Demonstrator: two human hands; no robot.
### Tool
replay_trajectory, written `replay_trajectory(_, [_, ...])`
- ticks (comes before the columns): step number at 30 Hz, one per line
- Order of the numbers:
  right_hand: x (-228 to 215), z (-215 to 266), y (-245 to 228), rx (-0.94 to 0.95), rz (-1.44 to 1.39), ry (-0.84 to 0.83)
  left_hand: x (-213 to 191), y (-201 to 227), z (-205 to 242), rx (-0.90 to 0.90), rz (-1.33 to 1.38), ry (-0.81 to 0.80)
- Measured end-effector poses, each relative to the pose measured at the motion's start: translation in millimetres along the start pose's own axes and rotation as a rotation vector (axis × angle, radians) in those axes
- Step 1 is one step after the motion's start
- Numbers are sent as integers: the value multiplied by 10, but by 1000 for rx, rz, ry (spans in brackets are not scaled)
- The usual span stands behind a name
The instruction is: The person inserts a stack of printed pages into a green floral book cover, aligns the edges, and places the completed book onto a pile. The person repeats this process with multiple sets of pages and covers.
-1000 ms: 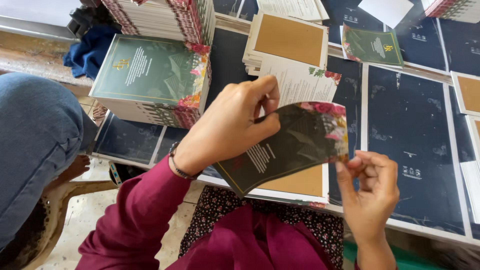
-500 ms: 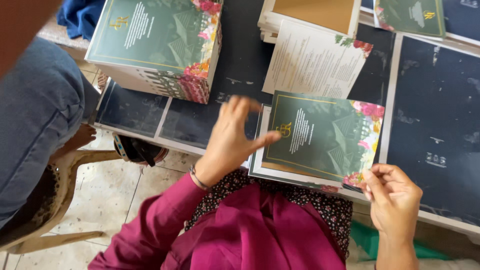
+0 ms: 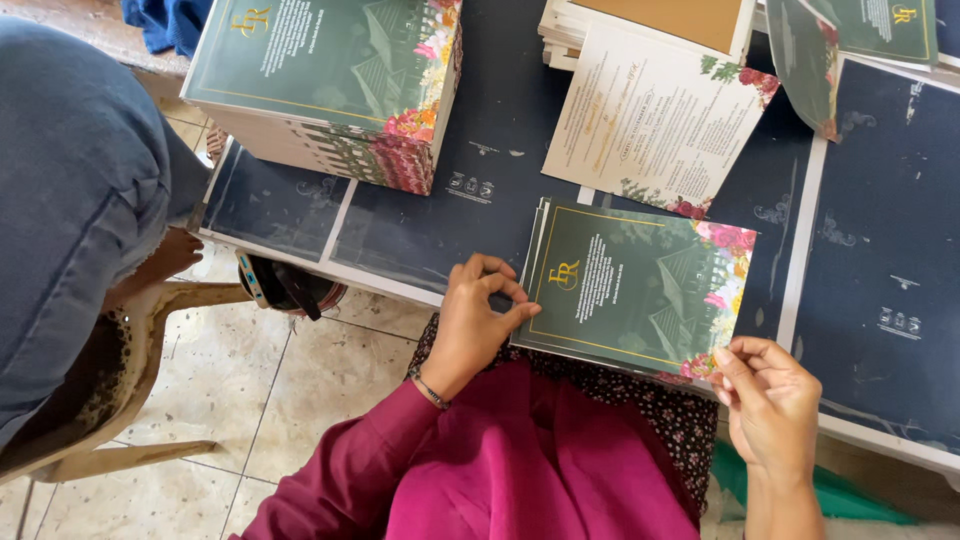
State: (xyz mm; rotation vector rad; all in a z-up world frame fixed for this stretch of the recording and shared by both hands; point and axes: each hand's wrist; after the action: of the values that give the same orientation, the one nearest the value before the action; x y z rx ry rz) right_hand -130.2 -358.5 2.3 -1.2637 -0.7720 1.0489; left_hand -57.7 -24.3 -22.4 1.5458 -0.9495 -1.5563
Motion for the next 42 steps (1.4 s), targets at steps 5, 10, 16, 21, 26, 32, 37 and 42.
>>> replay_trajectory(5, [-49,-25,100,1,-36,-13,16,10,31,70,-21,63])
replay_trajectory(10, [-34,-82,156,-14,12,-4,-18,10,60,195,-28,114])
replay_trajectory(16, [-198,-288,457,-129,75,2,-79,120,33,244,23,93])
replay_trajectory(21, [-112,-306,400,-103,120,-5,-64,87,34,208,-18,105])
replay_trajectory(26, [-76,-259,349,-132,160,-4,-53,59,52,189,-35,128])
replay_trajectory(32, [7,-182,250,-176,183,-4,-31,67,48,209,-34,142])
replay_trajectory(37, [-168,-211,443,-225,288,-34,-43,127,57,272,-3,161])
replay_trajectory(42, [10,-114,109,-231,347,-35,-73,65,72,352,-90,126])
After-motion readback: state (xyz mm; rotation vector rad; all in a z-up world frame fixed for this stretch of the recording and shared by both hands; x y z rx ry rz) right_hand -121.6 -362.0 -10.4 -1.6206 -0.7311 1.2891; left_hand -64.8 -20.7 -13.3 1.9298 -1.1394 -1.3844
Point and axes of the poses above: each hand's wrist, its own z-axis away from the middle knuckle, its own x-axis out of the palm, y = z × x, and after that the axes turned 1 degree about y, right-handed
